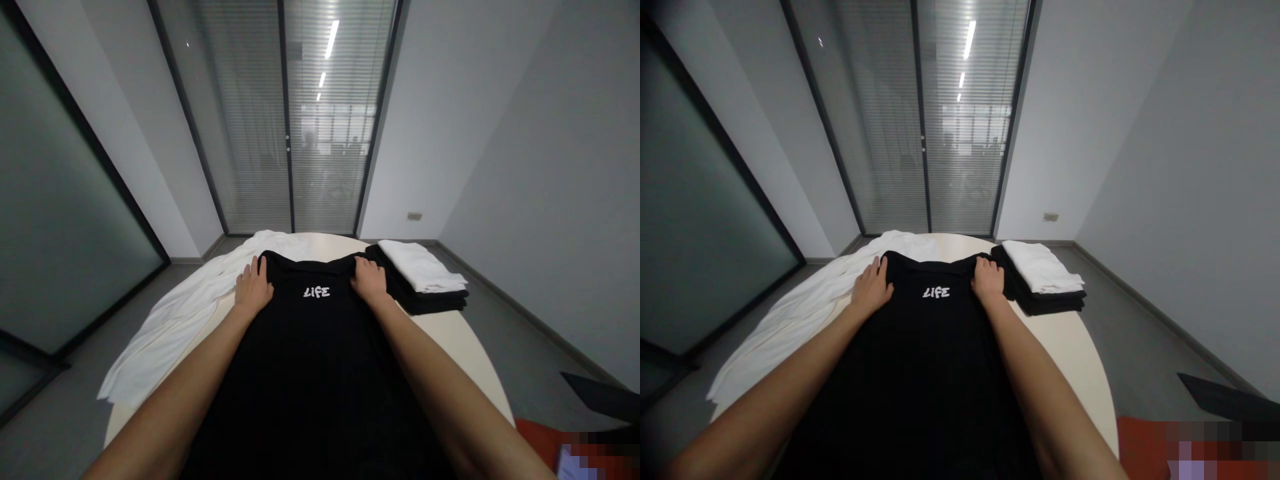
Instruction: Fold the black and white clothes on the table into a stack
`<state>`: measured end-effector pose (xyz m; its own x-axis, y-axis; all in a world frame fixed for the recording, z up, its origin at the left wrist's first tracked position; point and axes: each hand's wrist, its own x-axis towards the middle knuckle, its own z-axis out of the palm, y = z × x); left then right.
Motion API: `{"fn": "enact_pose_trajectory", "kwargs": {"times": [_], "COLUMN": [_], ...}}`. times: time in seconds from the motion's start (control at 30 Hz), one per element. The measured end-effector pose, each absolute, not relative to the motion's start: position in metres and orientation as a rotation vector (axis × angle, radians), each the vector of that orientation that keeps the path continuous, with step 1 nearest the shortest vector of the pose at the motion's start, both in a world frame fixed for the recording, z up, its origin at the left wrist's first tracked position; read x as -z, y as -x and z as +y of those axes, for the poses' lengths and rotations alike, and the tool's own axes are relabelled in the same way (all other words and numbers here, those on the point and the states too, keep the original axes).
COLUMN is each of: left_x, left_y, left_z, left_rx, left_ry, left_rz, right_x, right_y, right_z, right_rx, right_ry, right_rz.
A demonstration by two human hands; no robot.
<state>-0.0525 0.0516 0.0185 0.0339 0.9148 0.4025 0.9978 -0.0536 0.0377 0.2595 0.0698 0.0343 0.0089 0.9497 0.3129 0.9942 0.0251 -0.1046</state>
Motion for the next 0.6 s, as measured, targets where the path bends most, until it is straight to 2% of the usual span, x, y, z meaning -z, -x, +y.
{"fn": "enact_pose_trajectory", "kwargs": {"times": [0.1, 0.23, 0.33, 0.43, 0.6], "left_x": [-0.026, -0.035, -0.042, -0.051, -0.052], "left_y": [0.056, 0.068, 0.084, 0.099, 0.108], "left_z": [0.051, 0.06, 0.075, 0.089, 0.1], "left_rx": [0.483, 0.546, 0.895, 1.234, 1.569], "left_ry": [1.978, 1.966, 1.926, 1.889, 1.772], "left_rz": [-2.099, -2.315, -2.413, -2.405, -2.33], "right_x": [-0.042, -0.048, -0.046, -0.038, -0.019], "right_y": [-0.258, -0.258, -0.26, -0.264, -0.271], "right_z": [0.067, 0.073, 0.084, 0.096, 0.107], "right_rx": [0.291, 0.114, -0.017, -0.168, -0.202], "right_ry": [2.028, 2.169, 2.179, 2.001, 1.622], "right_rz": [-2.036, -1.932, -1.775, -1.706, -1.931]}}
